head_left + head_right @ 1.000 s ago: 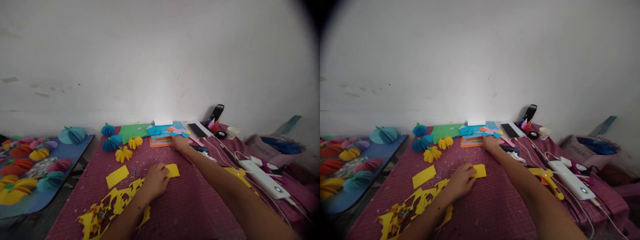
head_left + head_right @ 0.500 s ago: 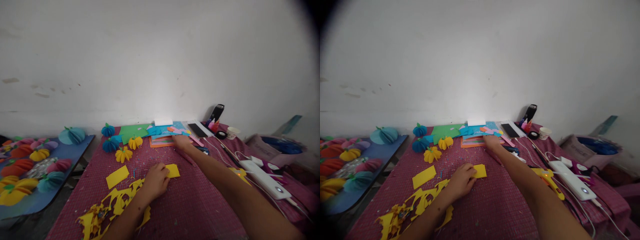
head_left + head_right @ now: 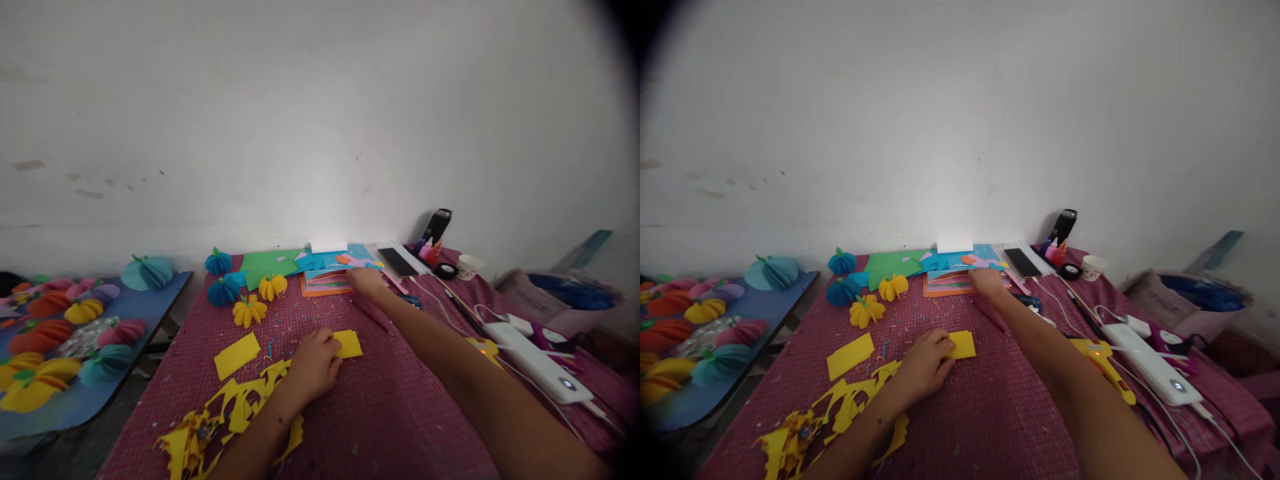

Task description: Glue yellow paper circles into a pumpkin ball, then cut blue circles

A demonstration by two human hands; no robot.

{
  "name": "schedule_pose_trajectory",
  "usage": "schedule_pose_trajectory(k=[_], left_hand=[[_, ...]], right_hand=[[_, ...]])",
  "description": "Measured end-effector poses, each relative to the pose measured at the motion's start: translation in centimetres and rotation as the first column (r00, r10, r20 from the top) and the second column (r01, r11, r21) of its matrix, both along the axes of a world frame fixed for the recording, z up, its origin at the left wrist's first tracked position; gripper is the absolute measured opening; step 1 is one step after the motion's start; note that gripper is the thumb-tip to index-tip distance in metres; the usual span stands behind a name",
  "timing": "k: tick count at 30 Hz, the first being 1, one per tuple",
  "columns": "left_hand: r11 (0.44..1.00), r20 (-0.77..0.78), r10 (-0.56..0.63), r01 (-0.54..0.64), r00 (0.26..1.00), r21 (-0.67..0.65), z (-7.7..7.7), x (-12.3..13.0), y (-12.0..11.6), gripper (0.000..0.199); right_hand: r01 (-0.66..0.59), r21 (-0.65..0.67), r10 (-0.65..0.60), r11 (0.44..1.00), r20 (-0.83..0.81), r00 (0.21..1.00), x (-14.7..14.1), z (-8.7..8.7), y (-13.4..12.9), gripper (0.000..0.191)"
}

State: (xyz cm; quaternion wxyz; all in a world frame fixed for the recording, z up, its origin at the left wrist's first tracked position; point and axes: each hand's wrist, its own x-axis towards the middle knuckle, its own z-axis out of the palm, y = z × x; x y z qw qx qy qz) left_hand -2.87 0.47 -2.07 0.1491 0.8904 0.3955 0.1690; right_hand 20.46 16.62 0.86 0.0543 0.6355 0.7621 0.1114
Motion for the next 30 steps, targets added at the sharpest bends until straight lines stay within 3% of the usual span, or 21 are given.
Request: schedule_pose_trajectory(k=[11, 30], left_hand=[[1.0, 0.0, 0.002, -0.002, 1.0, 0.003, -0.1, -0.1, 0.1, 0.01], [1.0, -0.003, -0.001, 0.001, 1.0, 0.0, -0.1, 0.0, 0.1, 0.013]], right_hand=[[-0.035, -0.009, 0.035, 0.999, -0.002, 0.999, -0.2, 0.3, -0.9, 0.036], [0.013, -0.063, -0.015, 0.998, -0.032, 0.999, -0.3, -0.1, -1.6, 0.039]])
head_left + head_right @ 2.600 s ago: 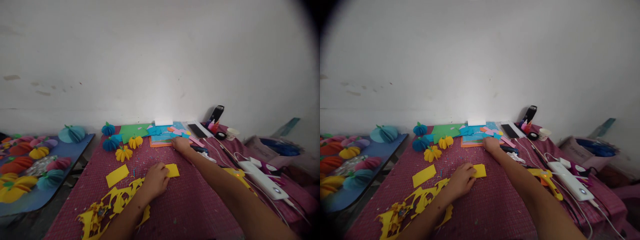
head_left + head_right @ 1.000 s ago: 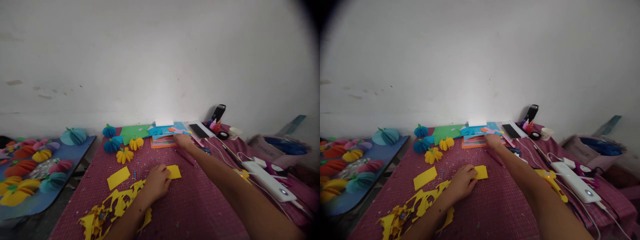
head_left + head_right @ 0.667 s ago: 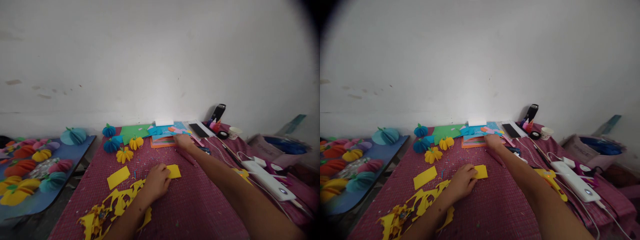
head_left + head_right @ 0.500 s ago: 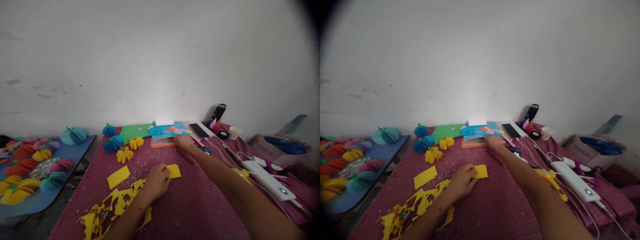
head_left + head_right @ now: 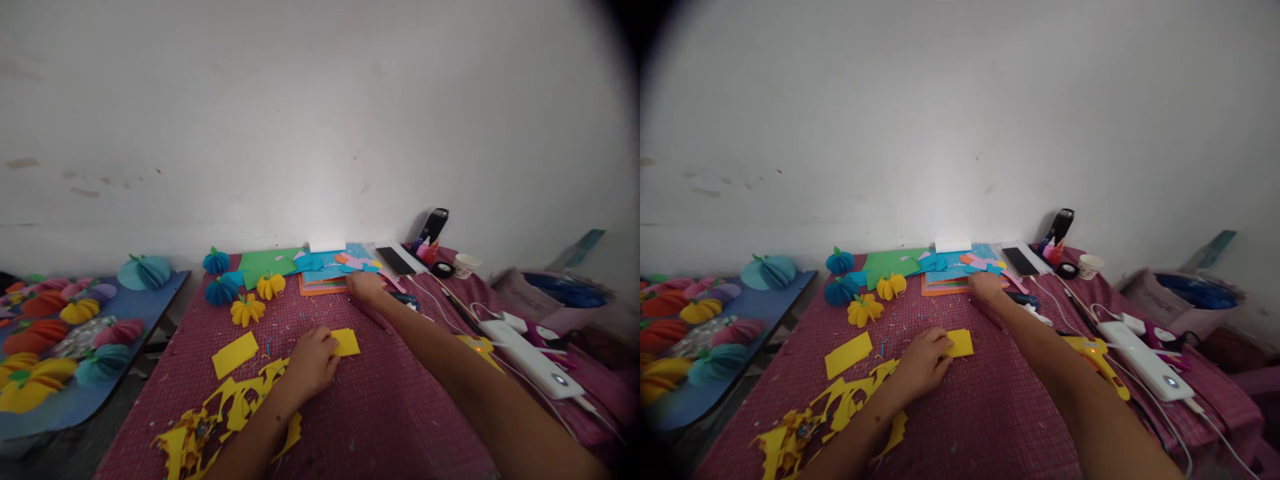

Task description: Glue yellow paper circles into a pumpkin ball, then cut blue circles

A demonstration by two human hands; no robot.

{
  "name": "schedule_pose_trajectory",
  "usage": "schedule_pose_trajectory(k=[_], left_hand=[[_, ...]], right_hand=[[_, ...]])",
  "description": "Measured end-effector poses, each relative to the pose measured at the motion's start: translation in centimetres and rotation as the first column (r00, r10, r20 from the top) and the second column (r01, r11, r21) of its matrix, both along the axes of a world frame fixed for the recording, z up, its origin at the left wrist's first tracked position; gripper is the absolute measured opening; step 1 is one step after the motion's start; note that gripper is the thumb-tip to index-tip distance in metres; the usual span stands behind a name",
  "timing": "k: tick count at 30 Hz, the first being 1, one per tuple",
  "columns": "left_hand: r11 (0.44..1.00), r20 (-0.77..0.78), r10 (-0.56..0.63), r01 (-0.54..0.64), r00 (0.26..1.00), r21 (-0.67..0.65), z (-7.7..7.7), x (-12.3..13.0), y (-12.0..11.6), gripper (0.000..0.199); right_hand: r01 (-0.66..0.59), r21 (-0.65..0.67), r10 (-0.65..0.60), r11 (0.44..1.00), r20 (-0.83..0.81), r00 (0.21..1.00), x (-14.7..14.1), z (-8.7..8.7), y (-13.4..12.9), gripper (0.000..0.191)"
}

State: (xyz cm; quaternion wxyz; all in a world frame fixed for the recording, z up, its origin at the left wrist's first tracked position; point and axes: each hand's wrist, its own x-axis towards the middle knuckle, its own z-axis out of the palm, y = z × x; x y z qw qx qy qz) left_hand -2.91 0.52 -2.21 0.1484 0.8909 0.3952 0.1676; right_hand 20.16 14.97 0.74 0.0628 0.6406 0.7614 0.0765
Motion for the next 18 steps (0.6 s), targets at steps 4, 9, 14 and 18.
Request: schedule_pose_trajectory(k=[4, 9, 14, 18], left_hand=[[1.0, 0.008, -0.001, 0.001, 1.0, -0.002, 0.1, 0.0, 0.0, 0.012], [1.0, 0.014, -0.007, 0.007, 1.0, 0.0, 0.1, 0.0, 0.0, 0.013], [1.0, 0.09, -0.011, 0.01, 0.996, 0.013, 0.0, -0.1, 0.0, 0.017], [0.999, 0.148, 0.014, -0.021, 0.989, 0.047, 0.2, -0.3, 0.3, 0.023]], right_hand=[[0.03, 0.013, -0.029, 0.999, -0.029, 0.999, -0.3, 0.2, -0.1, 0.038], [0.041, 0.005, -0.04, 0.999, -0.103, 0.994, -0.5, 0.8, -0.9, 0.037], [-0.051, -0.014, 0.047, 0.999, -0.225, 0.973, -1.7, 0.5, -4.9, 0.04], [-0.171, -0.051, 0.147, 0.984, -0.314, 0.938, -2.8, -0.6, -9.4, 0.03]])
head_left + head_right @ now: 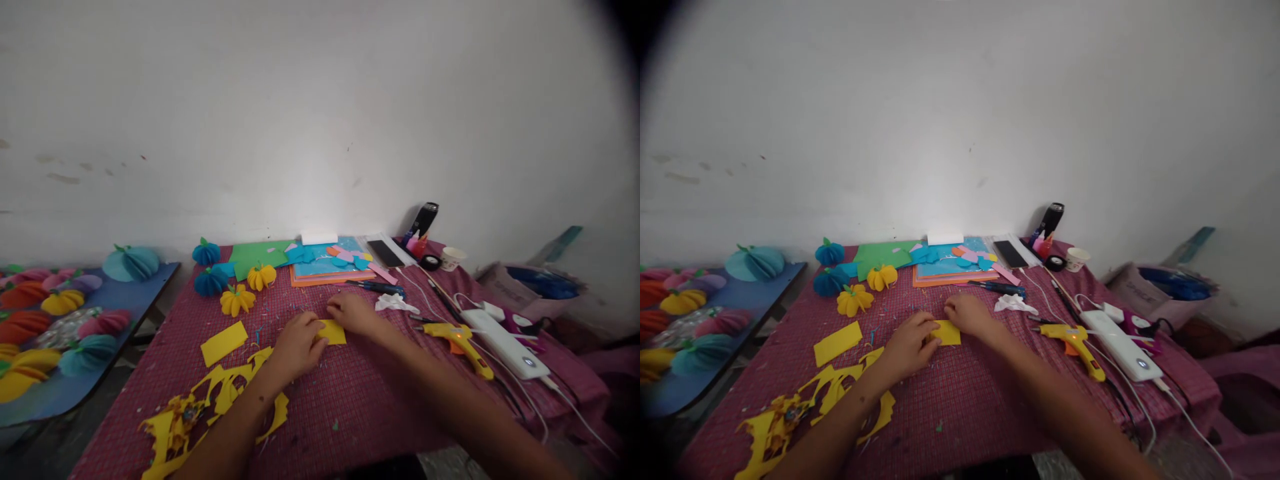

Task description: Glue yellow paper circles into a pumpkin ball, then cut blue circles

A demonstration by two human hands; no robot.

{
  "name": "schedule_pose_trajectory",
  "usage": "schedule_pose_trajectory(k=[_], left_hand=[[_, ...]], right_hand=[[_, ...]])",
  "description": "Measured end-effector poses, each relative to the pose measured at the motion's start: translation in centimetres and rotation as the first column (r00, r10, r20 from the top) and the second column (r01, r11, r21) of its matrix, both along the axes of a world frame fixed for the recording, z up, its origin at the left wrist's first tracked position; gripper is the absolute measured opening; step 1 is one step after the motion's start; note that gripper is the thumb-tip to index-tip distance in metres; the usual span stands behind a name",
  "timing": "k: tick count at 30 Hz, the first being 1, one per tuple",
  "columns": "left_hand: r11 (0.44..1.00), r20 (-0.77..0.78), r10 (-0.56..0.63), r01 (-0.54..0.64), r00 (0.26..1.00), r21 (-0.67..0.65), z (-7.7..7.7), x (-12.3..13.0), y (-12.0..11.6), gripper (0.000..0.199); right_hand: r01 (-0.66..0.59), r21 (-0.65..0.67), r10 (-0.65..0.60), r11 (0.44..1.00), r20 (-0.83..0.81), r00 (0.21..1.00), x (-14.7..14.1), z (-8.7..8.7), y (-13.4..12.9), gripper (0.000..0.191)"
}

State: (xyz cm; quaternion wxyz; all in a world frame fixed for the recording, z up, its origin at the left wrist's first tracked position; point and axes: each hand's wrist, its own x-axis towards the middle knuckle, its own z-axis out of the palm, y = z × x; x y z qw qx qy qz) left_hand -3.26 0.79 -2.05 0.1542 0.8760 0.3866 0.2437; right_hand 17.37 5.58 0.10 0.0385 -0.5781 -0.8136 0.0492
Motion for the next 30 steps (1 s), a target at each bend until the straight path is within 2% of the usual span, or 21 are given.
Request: schedule_pose_trajectory(k=[3, 6, 9, 11, 15, 20, 24, 30], left_hand=[[0.999, -0.034, 0.043, -0.043, 0.998, 0.006, 0.0, -0.2, 0.1, 0.024], [0.992, -0.078, 0.124, -0.122, 0.989, 0.026, -0.4, -0.1, 0.1, 0.038], [0.975, -0.108, 0.223, -0.22, 0.969, 0.041, -1.0, 0.0, 0.1, 0.055], [0.967, -0.125, 0.256, -0.253, 0.959, 0.036, -1.3, 0.1, 0.1, 0.053], [0.972, -0.109, 0.234, -0.235, 0.966, 0.009, -1.3, 0.2, 0.3, 0.035], [0.982, -0.039, 0.186, -0.187, 0.982, -0.033, -0.7, 0.6, 0.3, 0.03], [0.983, -0.018, 0.157, -0.158, 0.987, -0.093, -0.5, 0.7, 0.2, 0.021], [0.99, 0.075, 0.093, -0.084, 0.993, -0.118, -1.1, 0.6, 0.1, 0.03]], right_hand=[[-0.079, 0.018, 0.081, 0.997, -0.135, 0.988, 0.0, -0.7, -2.1, 0.026], [-0.143, 0.019, 0.144, 0.989, -0.246, 0.959, 0.5, -1.0, -2.8, 0.024], [-0.193, 0.008, 0.188, 0.981, -0.269, 0.945, 1.1, -1.1, -2.9, 0.027], [-0.197, 0.008, 0.192, 0.98, -0.271, 0.943, 1.3, -1.1, -3.0, 0.03], [-0.168, -0.018, 0.155, 0.986, -0.295, 0.943, 1.5, -1.5, -3.2, 0.026], [-0.136, -0.024, 0.119, 0.99, -0.354, 0.928, 1.7, -2.0, -2.9, 0.01], [-0.142, -0.061, 0.099, 0.988, -0.454, 0.885, 1.7, -2.3, -2.8, 0.009], [-0.201, -0.063, 0.128, 0.977, -0.581, 0.804, 1.4, -2.4, -3.2, 0.009]])
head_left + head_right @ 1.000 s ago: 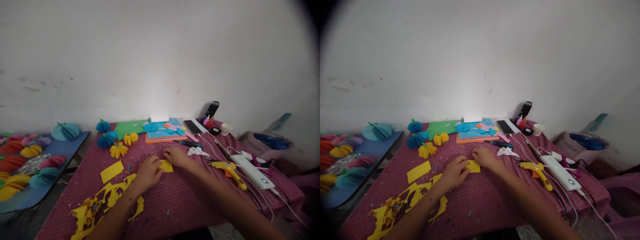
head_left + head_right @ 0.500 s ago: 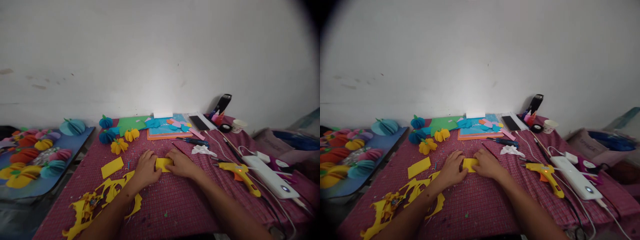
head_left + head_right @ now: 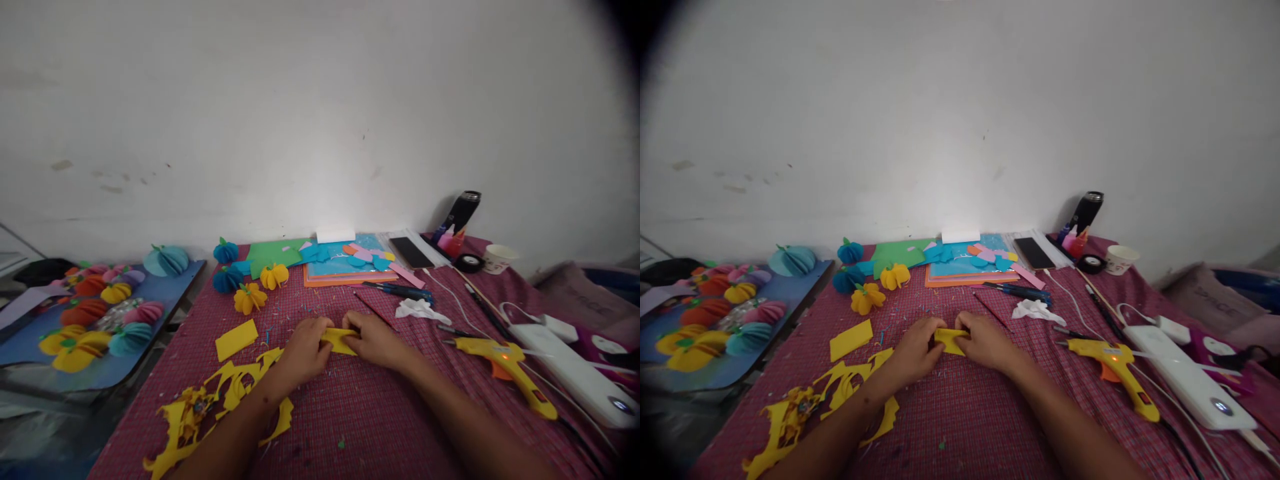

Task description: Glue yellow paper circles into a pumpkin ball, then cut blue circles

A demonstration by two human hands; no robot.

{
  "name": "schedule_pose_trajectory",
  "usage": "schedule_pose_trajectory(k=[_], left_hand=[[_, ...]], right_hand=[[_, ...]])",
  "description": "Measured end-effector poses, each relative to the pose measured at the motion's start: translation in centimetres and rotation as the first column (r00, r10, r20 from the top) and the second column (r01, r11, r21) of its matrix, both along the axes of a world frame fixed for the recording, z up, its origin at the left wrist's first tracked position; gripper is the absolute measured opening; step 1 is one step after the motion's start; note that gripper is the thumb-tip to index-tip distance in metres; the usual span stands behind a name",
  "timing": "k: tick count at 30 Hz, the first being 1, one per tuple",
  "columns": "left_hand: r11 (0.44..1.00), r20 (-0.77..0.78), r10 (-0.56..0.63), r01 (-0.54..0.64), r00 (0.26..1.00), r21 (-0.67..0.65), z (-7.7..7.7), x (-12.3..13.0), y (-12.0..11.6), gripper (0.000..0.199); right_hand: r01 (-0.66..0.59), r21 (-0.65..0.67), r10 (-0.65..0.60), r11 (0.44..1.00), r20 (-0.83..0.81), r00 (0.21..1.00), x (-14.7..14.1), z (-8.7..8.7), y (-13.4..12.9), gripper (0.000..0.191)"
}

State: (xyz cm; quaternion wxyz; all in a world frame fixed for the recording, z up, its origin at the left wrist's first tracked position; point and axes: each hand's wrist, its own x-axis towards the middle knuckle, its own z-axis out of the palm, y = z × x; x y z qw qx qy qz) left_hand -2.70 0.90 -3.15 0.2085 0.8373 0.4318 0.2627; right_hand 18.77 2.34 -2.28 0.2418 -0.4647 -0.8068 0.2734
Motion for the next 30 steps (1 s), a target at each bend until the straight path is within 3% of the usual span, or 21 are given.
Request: schedule_pose_trajectory(k=[8, 12, 18, 23, 30], left_hand=[[0.995, 0.094, 0.034, -0.042, 0.995, 0.091, -1.2, -0.3, 0.5, 0.052], [0.991, 0.1, 0.097, -0.104, 0.99, 0.078, -1.0, -0.4, 0.7, 0.051], [0.992, 0.069, 0.086, -0.091, 0.994, 0.085, -0.6, -0.6, 0.9, 0.043], [0.993, 0.06, 0.098, -0.102, 0.993, 0.066, 0.1, -0.5, 0.8, 0.034], [0.999, 0.116, 0.007, -0.011, 0.993, 0.032, -0.4, 0.0, 0.5, 0.028]], right_hand=[[0.025, 0.132, -0.015, 0.991, -0.073, 0.997, -0.4, 0.1, -0.6, 0.013], [-0.002, 0.145, 0.007, 0.989, -0.033, 0.999, 0.0, 1.0, -0.6, 0.009], [-0.004, 0.116, -0.006, 0.993, 0.083, 0.996, 1.3, 2.0, -0.3, 0.017], [-0.021, 0.083, 0.019, 0.996, 0.036, 0.999, 1.0, 1.7, -0.4, 0.014], [0.009, 0.067, -0.006, 0.998, -0.043, 0.999, 0.0, 1.5, -0.5, 0.007]])
